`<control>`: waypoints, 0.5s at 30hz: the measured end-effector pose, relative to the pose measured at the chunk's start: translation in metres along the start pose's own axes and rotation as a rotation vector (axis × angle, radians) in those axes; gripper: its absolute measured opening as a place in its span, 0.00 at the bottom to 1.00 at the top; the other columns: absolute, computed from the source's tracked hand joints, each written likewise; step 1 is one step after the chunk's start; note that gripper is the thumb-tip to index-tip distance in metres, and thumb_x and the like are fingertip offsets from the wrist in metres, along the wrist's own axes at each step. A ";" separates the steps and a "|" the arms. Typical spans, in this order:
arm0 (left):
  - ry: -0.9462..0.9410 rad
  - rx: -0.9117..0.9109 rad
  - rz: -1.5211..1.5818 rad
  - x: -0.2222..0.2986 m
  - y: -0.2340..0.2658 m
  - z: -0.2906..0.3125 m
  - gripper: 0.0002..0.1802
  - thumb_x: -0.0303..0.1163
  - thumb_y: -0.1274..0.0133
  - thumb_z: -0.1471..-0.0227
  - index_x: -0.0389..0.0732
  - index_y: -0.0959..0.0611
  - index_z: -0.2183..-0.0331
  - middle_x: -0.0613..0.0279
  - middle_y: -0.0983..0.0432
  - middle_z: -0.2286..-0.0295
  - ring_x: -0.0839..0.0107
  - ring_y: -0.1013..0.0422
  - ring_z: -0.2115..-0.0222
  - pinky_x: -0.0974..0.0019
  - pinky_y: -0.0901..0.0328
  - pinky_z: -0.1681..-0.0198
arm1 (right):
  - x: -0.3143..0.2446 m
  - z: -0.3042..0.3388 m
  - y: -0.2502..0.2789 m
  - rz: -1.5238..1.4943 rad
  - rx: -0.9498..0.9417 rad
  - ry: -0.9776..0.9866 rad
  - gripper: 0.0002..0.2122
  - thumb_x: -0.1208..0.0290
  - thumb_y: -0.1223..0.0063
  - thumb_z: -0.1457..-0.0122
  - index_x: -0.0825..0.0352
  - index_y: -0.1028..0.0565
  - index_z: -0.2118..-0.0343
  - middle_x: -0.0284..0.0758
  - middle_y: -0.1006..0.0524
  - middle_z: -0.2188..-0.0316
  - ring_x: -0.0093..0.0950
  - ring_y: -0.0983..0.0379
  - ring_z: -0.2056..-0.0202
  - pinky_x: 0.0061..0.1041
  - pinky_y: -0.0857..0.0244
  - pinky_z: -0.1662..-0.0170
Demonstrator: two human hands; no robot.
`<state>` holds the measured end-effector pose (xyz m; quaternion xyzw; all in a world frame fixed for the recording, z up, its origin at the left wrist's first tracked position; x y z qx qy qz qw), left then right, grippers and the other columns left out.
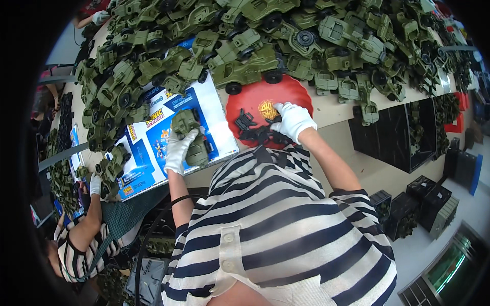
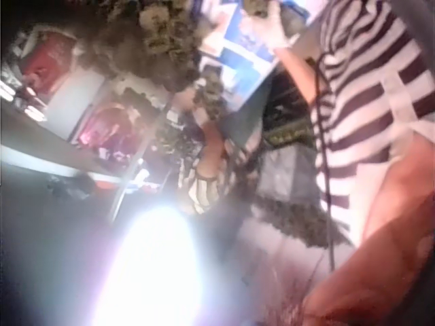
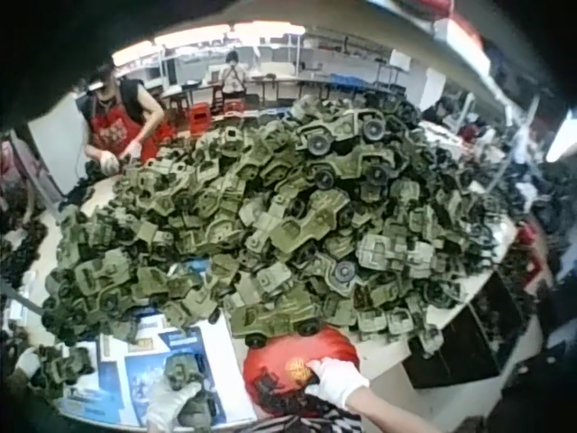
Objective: The person assembles green toy tanks by hand. They pick up a tank body from a large pile on the table, insert a black wheel component into the body, and place the assembled unit back onto the table. This process is repeated continuously throughout the video.
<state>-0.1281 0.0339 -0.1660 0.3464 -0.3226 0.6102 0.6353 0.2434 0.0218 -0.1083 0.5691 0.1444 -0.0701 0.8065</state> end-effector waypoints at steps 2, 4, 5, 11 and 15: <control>-0.084 0.006 -0.021 0.007 -0.007 0.002 0.39 0.25 0.33 0.54 0.36 0.34 0.43 0.59 0.20 0.61 0.72 0.24 0.64 0.69 0.28 0.62 | 0.001 -0.007 -0.015 -0.009 -0.063 -0.014 0.17 0.57 0.40 0.47 0.60 0.21 0.58 0.43 0.21 0.63 0.42 0.24 0.59 0.41 0.30 0.54; -0.135 0.044 -0.060 -0.002 -0.010 -0.005 0.43 0.27 0.32 0.55 0.33 0.36 0.41 0.59 0.20 0.62 0.73 0.24 0.65 0.71 0.29 0.62 | 0.009 -0.015 -0.027 -0.122 -0.042 0.030 0.09 0.62 0.43 0.45 0.61 0.20 0.65 0.43 0.21 0.65 0.42 0.23 0.61 0.41 0.30 0.57; -0.168 0.043 -0.074 -0.010 -0.006 -0.011 0.45 0.29 0.31 0.56 0.32 0.37 0.41 0.59 0.20 0.61 0.74 0.24 0.64 0.71 0.29 0.62 | 0.011 -0.020 -0.035 -0.138 0.030 0.003 0.08 0.65 0.43 0.44 0.61 0.21 0.64 0.45 0.21 0.65 0.42 0.24 0.61 0.41 0.30 0.56; -0.147 0.007 -0.028 -0.011 -0.013 -0.003 0.36 0.26 0.33 0.55 0.37 0.30 0.45 0.60 0.20 0.61 0.74 0.24 0.64 0.69 0.28 0.61 | 0.027 -0.039 -0.018 -0.411 0.280 -0.133 0.10 0.69 0.48 0.42 0.63 0.22 0.58 0.47 0.22 0.61 0.45 0.25 0.57 0.40 0.32 0.52; -0.107 0.004 0.057 -0.015 -0.016 -0.002 0.32 0.23 0.34 0.54 0.37 0.27 0.48 0.62 0.20 0.61 0.75 0.25 0.64 0.71 0.29 0.60 | 0.035 -0.030 0.006 -0.091 0.039 -0.123 0.16 0.68 0.43 0.45 0.62 0.24 0.53 0.46 0.25 0.54 0.44 0.26 0.54 0.38 0.32 0.49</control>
Point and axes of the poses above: each hand's wrist, its own z-axis away from the middle knuckle, its own y-axis out of the back of the hand, x = y × z, the point moved 5 cm from there along -z, towards the middle knuckle
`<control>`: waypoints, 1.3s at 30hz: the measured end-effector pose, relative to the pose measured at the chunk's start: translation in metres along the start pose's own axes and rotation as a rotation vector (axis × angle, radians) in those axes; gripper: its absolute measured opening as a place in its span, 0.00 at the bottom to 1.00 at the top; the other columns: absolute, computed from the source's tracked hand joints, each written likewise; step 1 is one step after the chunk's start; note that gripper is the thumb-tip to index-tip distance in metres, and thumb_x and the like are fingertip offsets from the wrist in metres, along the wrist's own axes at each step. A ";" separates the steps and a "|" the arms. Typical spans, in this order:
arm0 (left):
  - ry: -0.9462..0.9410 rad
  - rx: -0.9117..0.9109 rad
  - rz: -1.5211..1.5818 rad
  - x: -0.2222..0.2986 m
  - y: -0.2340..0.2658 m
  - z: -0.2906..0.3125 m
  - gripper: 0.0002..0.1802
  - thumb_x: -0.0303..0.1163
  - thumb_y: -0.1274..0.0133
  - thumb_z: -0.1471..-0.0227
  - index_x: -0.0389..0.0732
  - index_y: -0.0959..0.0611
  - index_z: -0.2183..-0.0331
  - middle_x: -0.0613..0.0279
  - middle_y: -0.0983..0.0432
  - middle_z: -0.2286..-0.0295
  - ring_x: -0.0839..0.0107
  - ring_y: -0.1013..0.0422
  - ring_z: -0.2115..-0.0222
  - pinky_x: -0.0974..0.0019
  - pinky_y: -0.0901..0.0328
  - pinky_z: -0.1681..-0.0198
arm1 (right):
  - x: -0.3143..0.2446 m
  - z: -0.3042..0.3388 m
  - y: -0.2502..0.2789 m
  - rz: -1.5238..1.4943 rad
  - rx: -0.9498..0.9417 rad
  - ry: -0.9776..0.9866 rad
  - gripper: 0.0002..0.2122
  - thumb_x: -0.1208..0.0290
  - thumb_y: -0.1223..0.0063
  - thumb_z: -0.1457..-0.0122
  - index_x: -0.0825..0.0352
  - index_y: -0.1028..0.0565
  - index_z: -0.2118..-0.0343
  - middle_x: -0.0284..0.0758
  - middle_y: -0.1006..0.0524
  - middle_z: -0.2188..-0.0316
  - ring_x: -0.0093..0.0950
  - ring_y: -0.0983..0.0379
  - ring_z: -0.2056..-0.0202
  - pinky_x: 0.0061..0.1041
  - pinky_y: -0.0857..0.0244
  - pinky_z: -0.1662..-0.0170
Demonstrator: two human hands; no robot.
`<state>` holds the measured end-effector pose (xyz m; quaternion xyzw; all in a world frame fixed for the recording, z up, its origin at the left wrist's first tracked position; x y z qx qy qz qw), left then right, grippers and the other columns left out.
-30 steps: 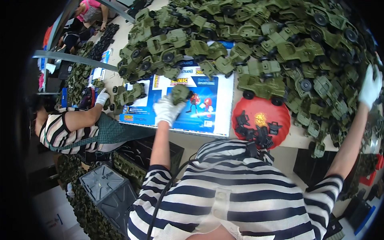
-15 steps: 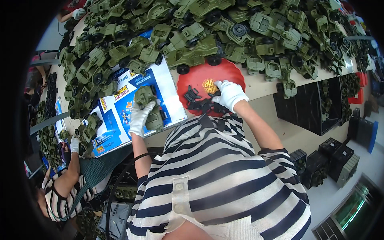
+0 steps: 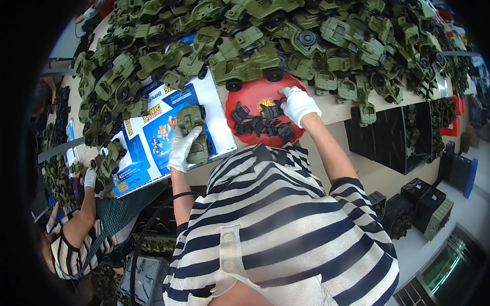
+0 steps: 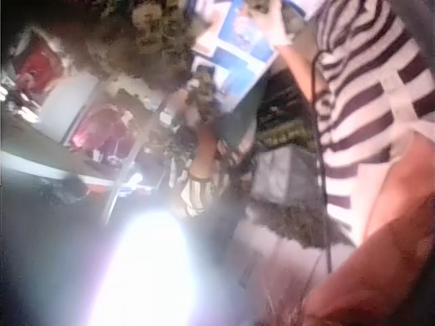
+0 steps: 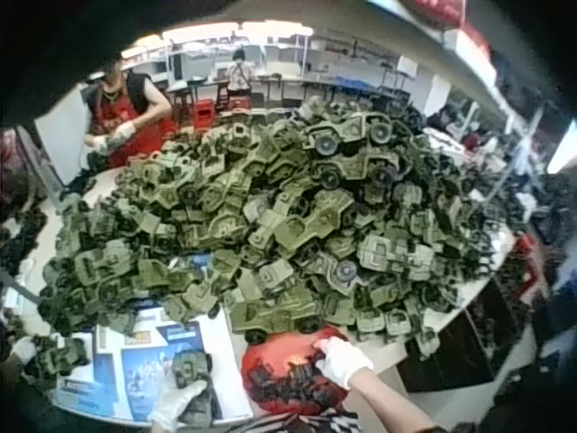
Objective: The person assembles green toy tanks by hand. They pick up a tank body from a large pile on the table, insert a black wheel component into the body, and place the assembled unit back onto the table. This process is repeated continuously throughout the video.
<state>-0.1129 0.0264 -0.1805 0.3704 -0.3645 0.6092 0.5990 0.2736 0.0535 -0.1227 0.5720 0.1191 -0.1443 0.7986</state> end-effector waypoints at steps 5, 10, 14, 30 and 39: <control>-0.084 -0.019 0.022 0.009 -0.004 0.000 0.32 0.20 0.35 0.54 0.37 0.28 0.47 0.62 0.20 0.60 0.76 0.25 0.63 0.72 0.29 0.59 | -0.008 0.011 -0.005 0.060 -0.123 0.009 0.19 0.67 0.34 0.54 0.63 0.22 0.56 0.45 0.22 0.60 0.43 0.25 0.55 0.36 0.31 0.51; -0.045 -0.066 0.090 0.038 -0.004 0.020 0.35 0.19 0.36 0.54 0.37 0.29 0.45 0.61 0.21 0.59 0.77 0.25 0.63 0.74 0.30 0.60 | 0.002 0.005 0.020 -0.112 -0.131 -0.054 0.15 0.67 0.32 0.56 0.63 0.19 0.64 0.45 0.21 0.64 0.40 0.24 0.59 0.34 0.30 0.53; -0.055 -0.254 -0.040 0.093 -0.037 0.053 0.39 0.22 0.34 0.57 0.38 0.30 0.43 0.59 0.23 0.56 0.73 0.26 0.59 0.68 0.30 0.54 | -0.015 0.006 0.029 -0.787 -0.066 0.056 0.11 0.74 0.35 0.47 0.69 0.21 0.61 0.36 0.19 0.64 0.28 0.23 0.65 0.27 0.29 0.63; 0.077 -0.554 0.034 0.133 -0.087 0.067 0.41 0.21 0.32 0.58 0.34 0.30 0.42 0.64 0.21 0.60 0.83 0.27 0.68 0.79 0.31 0.66 | -0.127 0.006 0.072 -0.667 -0.459 0.732 0.30 0.64 0.46 0.38 0.65 0.40 0.35 0.42 0.39 0.35 0.30 0.31 0.46 0.26 0.41 0.40; 0.141 -0.471 -0.014 0.150 -0.079 0.074 0.32 0.28 0.33 0.53 0.31 0.26 0.47 0.64 0.20 0.64 0.84 0.28 0.71 0.79 0.33 0.69 | -0.113 -0.012 0.032 -1.562 -0.506 0.336 0.25 0.65 0.44 0.36 0.69 0.33 0.39 0.28 0.25 0.52 0.14 0.38 0.65 0.15 0.40 0.61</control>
Point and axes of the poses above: each hand's wrist, its own z-axis away from the middle knuckle, its own y-axis out of the back of the hand, x = y × z, the point moved 5 cm from there along -z, towards the middle knuckle
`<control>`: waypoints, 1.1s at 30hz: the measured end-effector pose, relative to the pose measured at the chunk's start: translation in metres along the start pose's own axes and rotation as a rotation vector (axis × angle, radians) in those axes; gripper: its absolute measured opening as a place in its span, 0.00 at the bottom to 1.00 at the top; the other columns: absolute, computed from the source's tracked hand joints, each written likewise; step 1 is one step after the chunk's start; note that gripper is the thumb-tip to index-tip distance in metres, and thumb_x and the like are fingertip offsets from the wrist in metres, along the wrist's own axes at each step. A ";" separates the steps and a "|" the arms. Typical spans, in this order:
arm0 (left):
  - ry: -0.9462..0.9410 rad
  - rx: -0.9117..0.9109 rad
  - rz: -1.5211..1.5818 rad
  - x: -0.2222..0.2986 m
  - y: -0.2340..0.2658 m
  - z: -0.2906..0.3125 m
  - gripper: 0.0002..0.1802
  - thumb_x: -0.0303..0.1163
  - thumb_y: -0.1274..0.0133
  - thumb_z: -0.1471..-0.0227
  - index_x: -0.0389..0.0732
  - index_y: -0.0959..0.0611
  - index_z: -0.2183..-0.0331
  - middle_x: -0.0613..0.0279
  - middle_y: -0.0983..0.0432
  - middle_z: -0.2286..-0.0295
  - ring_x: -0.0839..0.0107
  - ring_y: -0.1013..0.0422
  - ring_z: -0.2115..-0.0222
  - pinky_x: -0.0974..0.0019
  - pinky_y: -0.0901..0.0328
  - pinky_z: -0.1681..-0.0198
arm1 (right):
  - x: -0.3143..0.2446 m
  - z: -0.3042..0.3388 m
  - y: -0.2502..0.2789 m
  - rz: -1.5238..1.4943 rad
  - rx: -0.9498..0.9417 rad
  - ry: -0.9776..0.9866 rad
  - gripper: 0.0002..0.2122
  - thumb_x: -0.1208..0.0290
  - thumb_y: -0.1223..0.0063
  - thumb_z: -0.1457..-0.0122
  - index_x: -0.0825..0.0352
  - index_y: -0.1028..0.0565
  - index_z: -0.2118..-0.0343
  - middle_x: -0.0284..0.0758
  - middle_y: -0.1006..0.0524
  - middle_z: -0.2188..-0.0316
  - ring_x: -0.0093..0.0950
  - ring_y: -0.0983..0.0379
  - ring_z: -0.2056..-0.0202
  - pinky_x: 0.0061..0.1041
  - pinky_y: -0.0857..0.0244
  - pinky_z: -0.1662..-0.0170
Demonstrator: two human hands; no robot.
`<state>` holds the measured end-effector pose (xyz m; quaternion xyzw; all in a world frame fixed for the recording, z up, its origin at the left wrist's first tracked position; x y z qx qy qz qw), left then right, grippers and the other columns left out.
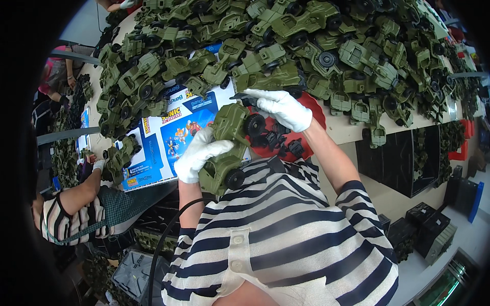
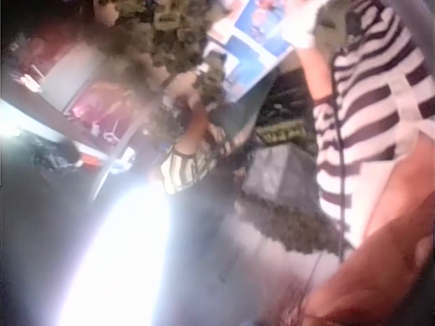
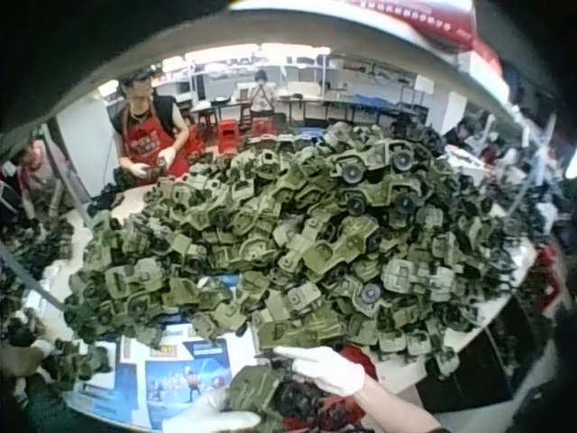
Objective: The person assembles green toy tanks by hand. They pick up a tank body from a large pile on the table, insert a black wheel component into the body, and place the assembled unit back onto the table. This process is repeated continuously throughout the video.
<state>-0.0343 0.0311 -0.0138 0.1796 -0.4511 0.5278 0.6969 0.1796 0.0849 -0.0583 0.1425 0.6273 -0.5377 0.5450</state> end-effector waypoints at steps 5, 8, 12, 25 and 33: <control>0.033 0.047 -0.032 0.002 -0.004 0.000 0.34 0.30 0.32 0.54 0.31 0.26 0.47 0.62 0.19 0.64 0.83 0.28 0.71 0.79 0.33 0.68 | 0.008 0.002 0.001 0.023 0.000 0.000 0.25 0.66 0.45 0.36 0.71 0.34 0.39 0.26 0.25 0.52 0.13 0.39 0.64 0.14 0.41 0.59; 0.049 0.057 -0.064 0.009 -0.007 0.003 0.31 0.32 0.33 0.55 0.31 0.24 0.50 0.60 0.21 0.62 0.79 0.26 0.65 0.75 0.32 0.61 | 0.010 0.002 0.000 0.033 -0.015 -0.016 0.25 0.65 0.45 0.36 0.71 0.34 0.39 0.26 0.26 0.51 0.12 0.38 0.62 0.14 0.41 0.56; 0.026 0.059 -0.040 0.001 -0.005 0.000 0.33 0.31 0.33 0.54 0.31 0.25 0.47 0.63 0.19 0.64 0.82 0.27 0.69 0.78 0.32 0.64 | 0.014 0.004 0.001 0.034 -0.020 -0.036 0.24 0.65 0.46 0.36 0.70 0.33 0.39 0.26 0.26 0.50 0.13 0.36 0.58 0.15 0.41 0.52; -0.687 0.301 0.104 -0.014 -0.037 -0.020 0.58 0.59 0.33 0.60 0.34 0.40 0.38 0.54 0.33 0.45 0.65 0.35 0.45 0.62 0.39 0.42 | -0.004 -0.010 -0.036 0.300 0.124 0.237 0.21 0.59 0.68 0.28 0.71 0.25 0.52 0.40 0.24 0.53 0.30 0.29 0.50 0.28 0.40 0.42; -0.851 0.394 -0.030 -0.020 -0.023 -0.029 0.51 0.68 0.43 0.54 0.34 0.31 0.44 0.54 0.31 0.49 0.63 0.32 0.49 0.60 0.37 0.45 | -0.023 0.021 -0.074 0.936 0.166 0.639 0.30 0.65 0.37 0.51 0.68 0.33 0.45 0.46 0.27 0.54 0.47 0.29 0.54 0.38 0.33 0.50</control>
Point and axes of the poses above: each hand's wrist, its own z-axis away from the middle knuckle, its own y-axis out of the back of the hand, x = y × z, the point moved 5 cm from there along -z, towards the middle knuckle
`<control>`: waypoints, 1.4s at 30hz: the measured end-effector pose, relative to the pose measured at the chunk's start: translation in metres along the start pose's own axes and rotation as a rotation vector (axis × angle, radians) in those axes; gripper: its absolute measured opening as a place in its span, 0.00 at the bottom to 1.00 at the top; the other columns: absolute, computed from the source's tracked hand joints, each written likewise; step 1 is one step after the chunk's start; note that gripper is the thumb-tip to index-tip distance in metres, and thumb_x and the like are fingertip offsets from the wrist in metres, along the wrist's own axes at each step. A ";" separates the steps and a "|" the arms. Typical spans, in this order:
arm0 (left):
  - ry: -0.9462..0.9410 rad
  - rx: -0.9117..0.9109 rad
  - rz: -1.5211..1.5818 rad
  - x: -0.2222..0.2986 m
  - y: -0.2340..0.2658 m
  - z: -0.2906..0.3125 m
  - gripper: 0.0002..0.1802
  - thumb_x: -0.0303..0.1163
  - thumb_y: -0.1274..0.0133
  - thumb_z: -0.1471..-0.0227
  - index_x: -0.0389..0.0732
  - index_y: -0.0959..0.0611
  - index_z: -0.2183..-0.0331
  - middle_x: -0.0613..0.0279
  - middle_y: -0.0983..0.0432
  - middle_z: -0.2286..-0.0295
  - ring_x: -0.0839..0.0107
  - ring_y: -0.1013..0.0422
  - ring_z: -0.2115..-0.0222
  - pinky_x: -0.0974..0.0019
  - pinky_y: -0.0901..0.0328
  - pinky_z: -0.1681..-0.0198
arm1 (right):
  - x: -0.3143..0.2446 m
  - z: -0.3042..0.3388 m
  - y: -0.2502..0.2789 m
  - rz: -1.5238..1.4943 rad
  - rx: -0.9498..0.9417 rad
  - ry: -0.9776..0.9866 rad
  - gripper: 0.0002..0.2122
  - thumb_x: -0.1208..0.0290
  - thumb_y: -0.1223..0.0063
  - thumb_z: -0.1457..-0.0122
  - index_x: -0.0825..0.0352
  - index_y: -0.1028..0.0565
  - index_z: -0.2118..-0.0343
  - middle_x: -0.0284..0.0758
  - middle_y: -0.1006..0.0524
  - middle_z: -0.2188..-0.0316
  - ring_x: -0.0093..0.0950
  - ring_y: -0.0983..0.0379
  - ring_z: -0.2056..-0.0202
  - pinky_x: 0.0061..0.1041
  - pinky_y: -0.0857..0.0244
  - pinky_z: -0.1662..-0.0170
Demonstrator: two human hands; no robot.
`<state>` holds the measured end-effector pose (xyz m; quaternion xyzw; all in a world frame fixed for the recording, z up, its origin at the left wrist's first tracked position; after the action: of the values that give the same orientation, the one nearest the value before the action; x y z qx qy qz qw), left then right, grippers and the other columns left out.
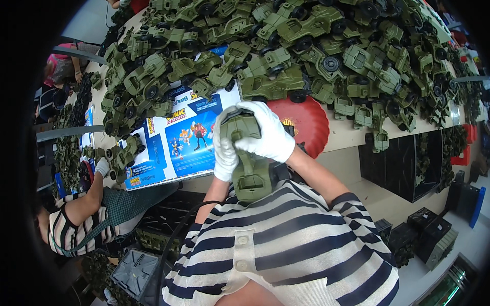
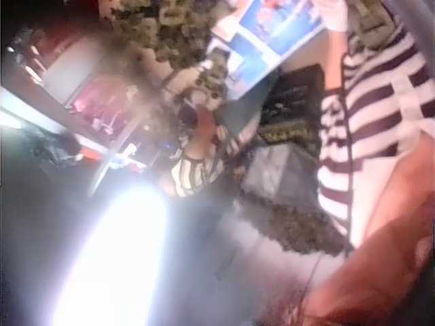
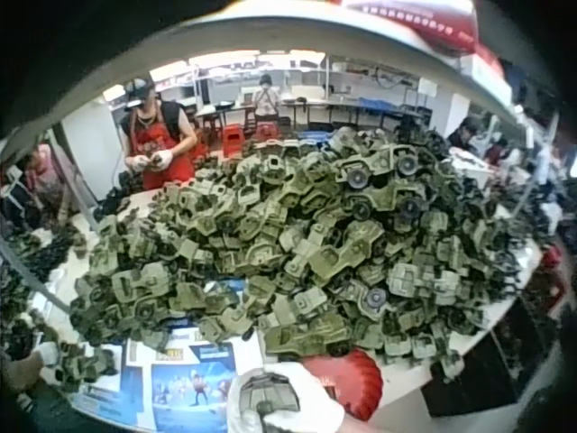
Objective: The person assembles green toy tanks by hand. They pick up a tank body from a large pile on the table, insert a black wheel component into the body, and place the assembled unit back onto the table. This process is repeated continuously throughout the video.
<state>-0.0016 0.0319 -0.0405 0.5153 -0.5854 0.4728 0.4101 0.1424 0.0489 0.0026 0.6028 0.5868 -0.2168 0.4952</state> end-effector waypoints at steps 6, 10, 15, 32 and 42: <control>0.025 0.061 -0.187 0.002 0.000 0.004 0.23 0.44 0.55 0.39 0.33 0.24 0.54 0.53 0.25 0.60 0.62 0.28 0.58 0.62 0.35 0.51 | 0.010 0.010 -0.004 -0.014 0.069 -0.081 0.21 0.67 0.40 0.48 0.68 0.30 0.52 0.45 0.26 0.59 0.46 0.28 0.57 0.37 0.33 0.52; 0.025 -0.037 -0.267 -0.010 0.000 -0.010 0.23 0.43 0.55 0.37 0.34 0.25 0.51 0.49 0.27 0.55 0.57 0.32 0.51 0.61 0.40 0.44 | 0.043 0.020 -0.015 -0.064 0.147 -0.301 0.15 0.73 0.47 0.40 0.67 0.28 0.50 0.43 0.24 0.54 0.39 0.27 0.51 0.33 0.34 0.47; 0.158 0.445 -0.294 -0.014 0.067 -0.074 0.27 0.40 0.43 0.42 0.34 0.27 0.47 0.52 0.28 0.51 0.60 0.33 0.50 0.60 0.41 0.43 | 0.059 -0.030 0.084 0.144 0.454 -0.275 0.12 0.70 0.49 0.37 0.69 0.25 0.53 0.42 0.22 0.55 0.33 0.25 0.51 0.30 0.35 0.46; -0.052 0.756 0.064 -0.071 0.158 -0.129 0.29 0.16 0.33 0.58 0.38 0.28 0.54 0.57 0.22 0.60 0.70 0.25 0.65 0.65 0.28 0.59 | 0.015 -0.128 0.335 0.504 0.822 -0.136 0.24 0.55 0.45 0.39 0.64 0.28 0.43 0.44 0.36 0.37 0.34 0.33 0.42 0.32 0.41 0.40; 0.387 0.718 0.532 -0.085 0.108 0.066 0.23 0.28 0.45 0.43 0.41 0.31 0.47 0.57 0.27 0.53 0.64 0.27 0.54 0.48 0.27 0.53 | 0.101 0.088 0.064 0.655 -0.106 -0.661 0.25 0.56 0.40 0.45 0.64 0.27 0.46 0.46 0.30 0.43 0.42 0.32 0.44 0.36 0.37 0.42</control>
<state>-0.0964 -0.0115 -0.1514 0.3595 -0.4097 0.8204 0.1729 0.2521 0.0349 -0.0971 0.6287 0.1868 -0.1993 0.7281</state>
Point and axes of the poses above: each hand's wrist, its own z-axis away from the middle knuckle, its own y-axis out of the back of the hand, x = y × z, the point moved 5 cm from there along -z, towards the middle knuckle
